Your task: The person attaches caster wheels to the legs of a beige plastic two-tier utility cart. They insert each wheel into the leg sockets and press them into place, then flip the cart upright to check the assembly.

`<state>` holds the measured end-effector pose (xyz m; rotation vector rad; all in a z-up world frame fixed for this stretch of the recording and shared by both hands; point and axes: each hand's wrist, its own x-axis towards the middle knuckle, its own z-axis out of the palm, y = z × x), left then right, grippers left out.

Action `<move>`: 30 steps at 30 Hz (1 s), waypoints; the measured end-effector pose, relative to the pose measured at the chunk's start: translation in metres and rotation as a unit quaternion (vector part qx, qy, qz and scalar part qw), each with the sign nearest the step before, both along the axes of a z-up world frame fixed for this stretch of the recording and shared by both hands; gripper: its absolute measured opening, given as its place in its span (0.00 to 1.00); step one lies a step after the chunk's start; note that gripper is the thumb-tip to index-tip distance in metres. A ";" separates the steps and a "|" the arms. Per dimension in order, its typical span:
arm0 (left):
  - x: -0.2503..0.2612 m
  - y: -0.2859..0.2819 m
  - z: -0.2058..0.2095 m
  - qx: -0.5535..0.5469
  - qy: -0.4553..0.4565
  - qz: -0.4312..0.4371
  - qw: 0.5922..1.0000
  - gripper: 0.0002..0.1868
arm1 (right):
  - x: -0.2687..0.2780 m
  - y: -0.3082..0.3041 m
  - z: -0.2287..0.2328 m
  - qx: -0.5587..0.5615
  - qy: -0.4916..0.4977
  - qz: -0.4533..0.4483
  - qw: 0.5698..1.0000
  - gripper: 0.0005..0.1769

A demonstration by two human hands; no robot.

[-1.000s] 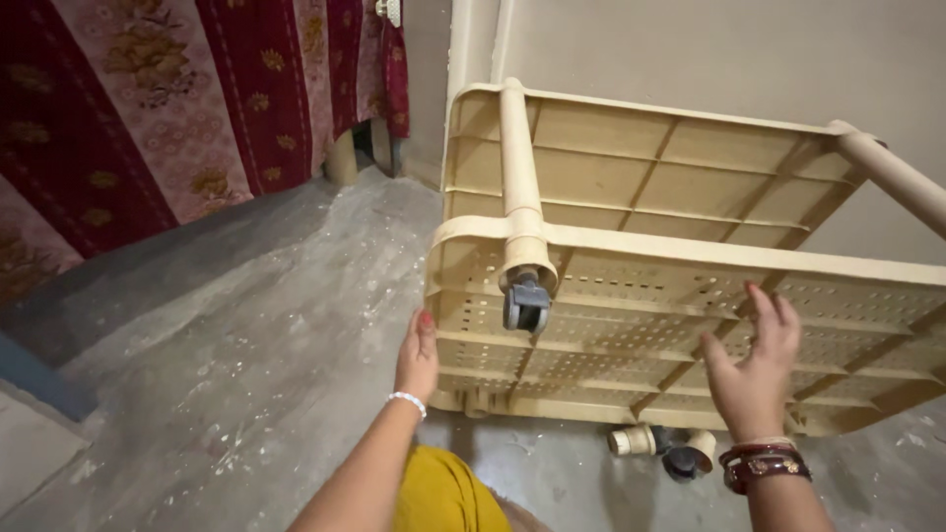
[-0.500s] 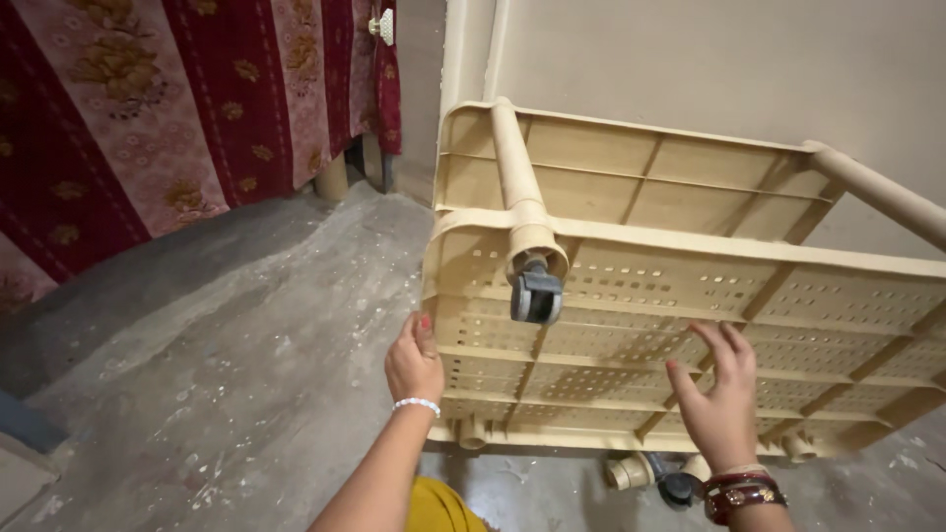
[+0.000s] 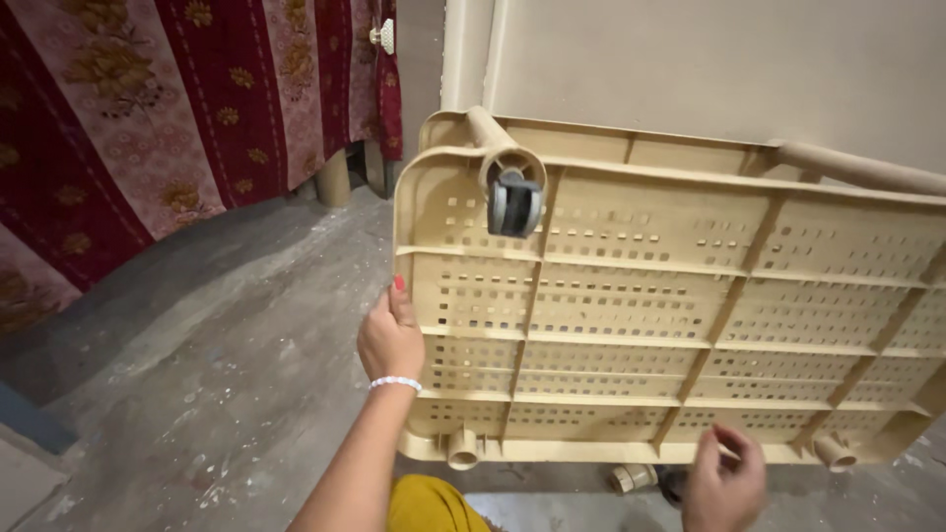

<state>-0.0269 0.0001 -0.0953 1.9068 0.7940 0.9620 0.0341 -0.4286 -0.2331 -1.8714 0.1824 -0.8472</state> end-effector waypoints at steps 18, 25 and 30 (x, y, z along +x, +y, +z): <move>-0.027 0.015 0.043 -0.006 0.067 -0.017 0.998 0.39 | 0.035 -0.079 -0.078 0.571 0.265 0.195 0.752 0.25; -0.019 0.041 0.048 -0.001 0.026 -0.042 0.999 0.39 | 0.030 -0.047 -0.058 0.544 0.295 0.200 0.760 0.26; -0.013 0.048 0.050 0.048 -0.040 -0.042 0.997 0.32 | 0.012 -0.024 -0.042 0.574 0.279 0.190 0.746 0.22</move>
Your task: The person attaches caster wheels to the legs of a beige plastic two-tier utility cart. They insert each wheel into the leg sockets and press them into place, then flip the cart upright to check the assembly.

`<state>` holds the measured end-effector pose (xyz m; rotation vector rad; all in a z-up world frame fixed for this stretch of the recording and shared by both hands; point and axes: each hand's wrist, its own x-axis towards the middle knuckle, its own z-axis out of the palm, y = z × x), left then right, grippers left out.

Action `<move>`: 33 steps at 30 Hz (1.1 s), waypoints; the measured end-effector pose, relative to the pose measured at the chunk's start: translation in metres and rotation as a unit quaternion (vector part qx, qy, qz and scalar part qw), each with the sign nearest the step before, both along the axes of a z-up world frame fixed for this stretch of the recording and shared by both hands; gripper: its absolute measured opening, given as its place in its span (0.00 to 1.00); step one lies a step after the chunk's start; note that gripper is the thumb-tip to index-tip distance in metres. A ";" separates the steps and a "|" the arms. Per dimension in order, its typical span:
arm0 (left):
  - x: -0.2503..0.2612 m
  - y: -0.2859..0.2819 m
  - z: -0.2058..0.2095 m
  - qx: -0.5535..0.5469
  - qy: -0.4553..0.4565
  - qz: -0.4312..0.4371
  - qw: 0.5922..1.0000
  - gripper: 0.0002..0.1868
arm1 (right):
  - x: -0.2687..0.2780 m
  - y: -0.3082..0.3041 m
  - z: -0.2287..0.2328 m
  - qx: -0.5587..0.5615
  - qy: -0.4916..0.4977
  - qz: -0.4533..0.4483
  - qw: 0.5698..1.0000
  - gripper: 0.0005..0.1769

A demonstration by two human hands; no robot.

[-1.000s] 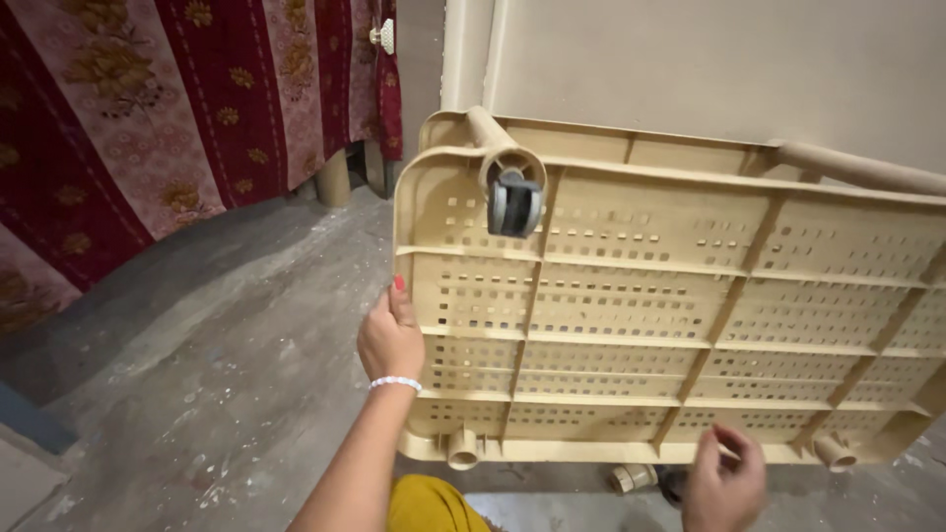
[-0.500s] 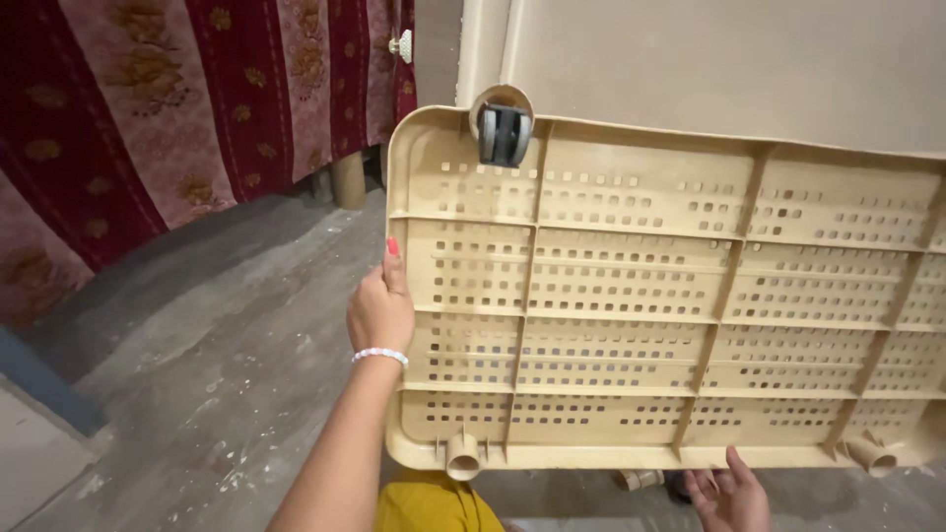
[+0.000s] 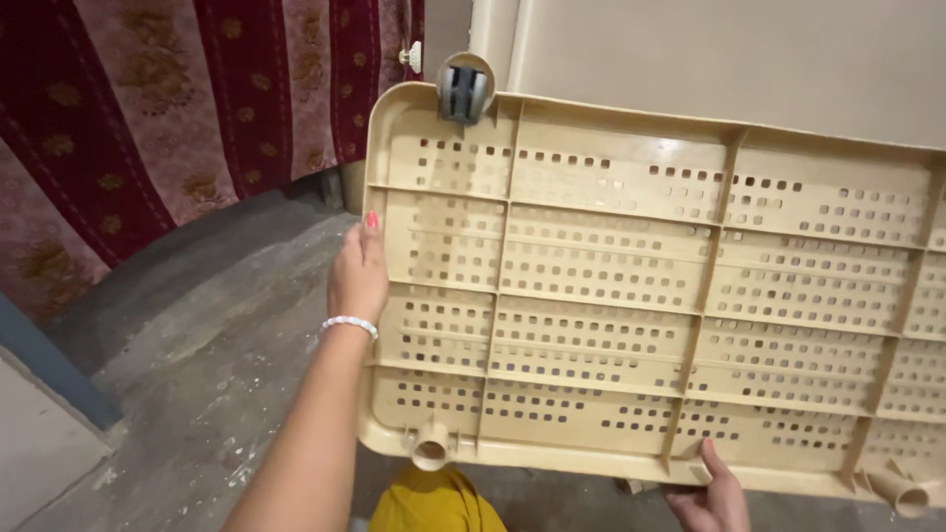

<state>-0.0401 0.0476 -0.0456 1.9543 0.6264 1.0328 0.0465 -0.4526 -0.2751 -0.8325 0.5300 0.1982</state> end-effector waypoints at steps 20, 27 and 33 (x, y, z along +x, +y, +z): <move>-0.053 -0.174 -0.062 0.425 0.332 -0.310 0.783 0.55 | -0.018 0.030 0.029 0.046 -0.080 0.008 0.996 0.18; -0.028 -0.159 -0.093 0.554 0.160 -0.188 0.795 0.46 | -0.042 0.045 0.058 0.014 -0.107 0.038 0.993 0.17; -0.010 -0.153 -0.078 0.510 0.090 -0.228 0.825 0.35 | -0.057 0.058 0.107 -0.006 -0.139 -0.014 0.990 0.13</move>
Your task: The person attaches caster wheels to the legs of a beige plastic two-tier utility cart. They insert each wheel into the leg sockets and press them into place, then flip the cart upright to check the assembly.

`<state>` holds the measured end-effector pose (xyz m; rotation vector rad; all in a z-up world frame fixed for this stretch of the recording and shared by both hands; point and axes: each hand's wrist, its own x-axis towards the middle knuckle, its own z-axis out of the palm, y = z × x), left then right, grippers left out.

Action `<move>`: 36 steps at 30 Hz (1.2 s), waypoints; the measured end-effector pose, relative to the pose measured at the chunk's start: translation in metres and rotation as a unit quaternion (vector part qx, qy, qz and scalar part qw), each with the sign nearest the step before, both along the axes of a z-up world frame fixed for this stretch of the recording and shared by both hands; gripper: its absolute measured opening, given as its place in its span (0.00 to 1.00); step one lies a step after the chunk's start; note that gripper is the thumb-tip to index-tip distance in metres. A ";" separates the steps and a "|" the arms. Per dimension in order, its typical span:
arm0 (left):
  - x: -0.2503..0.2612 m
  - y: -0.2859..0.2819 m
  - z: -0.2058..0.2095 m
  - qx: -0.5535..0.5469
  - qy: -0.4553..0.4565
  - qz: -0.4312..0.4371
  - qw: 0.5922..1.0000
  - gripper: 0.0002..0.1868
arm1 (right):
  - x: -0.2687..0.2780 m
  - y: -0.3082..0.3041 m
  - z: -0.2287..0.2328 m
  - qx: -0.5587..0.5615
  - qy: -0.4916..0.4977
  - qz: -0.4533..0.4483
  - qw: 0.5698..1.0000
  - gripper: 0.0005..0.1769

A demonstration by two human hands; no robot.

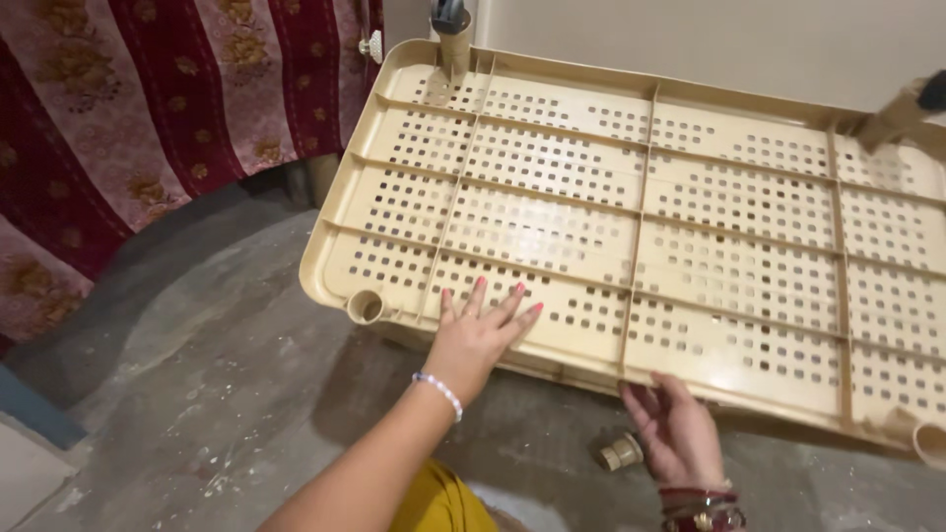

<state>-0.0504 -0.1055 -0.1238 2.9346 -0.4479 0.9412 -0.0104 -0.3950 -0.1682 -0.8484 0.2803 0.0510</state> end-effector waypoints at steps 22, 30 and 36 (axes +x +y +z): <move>0.020 0.019 0.073 -0.005 0.138 0.055 0.989 0.36 | 0.041 -0.010 0.064 -0.074 -0.056 0.040 0.995 0.20; 0.011 0.035 0.081 0.004 0.140 0.043 0.989 0.38 | 0.030 0.005 0.071 -0.083 -0.046 0.064 0.993 0.20; 0.005 0.051 0.087 -0.004 0.123 -0.006 0.992 0.40 | 0.017 -0.005 0.077 -0.085 -0.032 0.140 0.986 0.22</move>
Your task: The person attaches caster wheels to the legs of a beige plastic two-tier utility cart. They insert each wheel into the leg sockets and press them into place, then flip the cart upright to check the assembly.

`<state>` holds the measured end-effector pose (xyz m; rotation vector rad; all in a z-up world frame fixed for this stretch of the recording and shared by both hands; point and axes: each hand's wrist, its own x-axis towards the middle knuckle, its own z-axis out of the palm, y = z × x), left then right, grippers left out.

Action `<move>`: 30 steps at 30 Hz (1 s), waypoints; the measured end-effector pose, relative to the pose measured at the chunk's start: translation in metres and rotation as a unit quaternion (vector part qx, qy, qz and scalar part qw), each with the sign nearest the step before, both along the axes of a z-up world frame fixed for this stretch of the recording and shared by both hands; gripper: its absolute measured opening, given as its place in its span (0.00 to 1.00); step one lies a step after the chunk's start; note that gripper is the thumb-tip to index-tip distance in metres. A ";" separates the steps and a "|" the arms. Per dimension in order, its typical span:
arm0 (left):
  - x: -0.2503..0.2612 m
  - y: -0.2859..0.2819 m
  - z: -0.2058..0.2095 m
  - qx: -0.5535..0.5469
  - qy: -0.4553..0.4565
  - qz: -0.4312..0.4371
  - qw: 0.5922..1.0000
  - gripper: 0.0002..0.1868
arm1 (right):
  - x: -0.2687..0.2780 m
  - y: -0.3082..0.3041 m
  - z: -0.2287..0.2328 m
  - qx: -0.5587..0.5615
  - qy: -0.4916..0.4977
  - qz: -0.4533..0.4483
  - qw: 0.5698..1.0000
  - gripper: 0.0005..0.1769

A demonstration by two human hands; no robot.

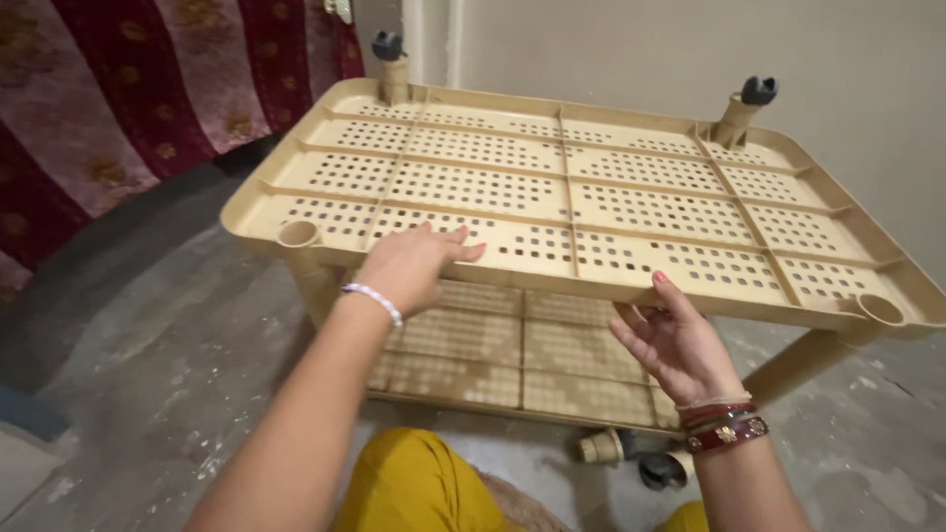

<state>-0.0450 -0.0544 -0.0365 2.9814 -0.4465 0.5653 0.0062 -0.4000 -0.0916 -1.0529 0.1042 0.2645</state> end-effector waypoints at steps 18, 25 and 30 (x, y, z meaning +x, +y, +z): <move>-0.059 -0.111 -0.097 -0.204 -0.195 -0.115 0.952 0.35 | -0.004 -0.107 -0.166 -0.095 0.115 -0.113 0.982 0.18; -0.063 -0.182 -0.170 -0.386 0.085 -0.138 0.908 0.26 | -0.001 -0.127 -0.241 -0.240 0.048 -0.123 0.962 0.11; -0.057 -0.210 -0.219 -0.478 0.269 -0.080 0.832 0.33 | 0.017 -0.147 -0.316 -0.365 0.056 -0.124 0.921 0.13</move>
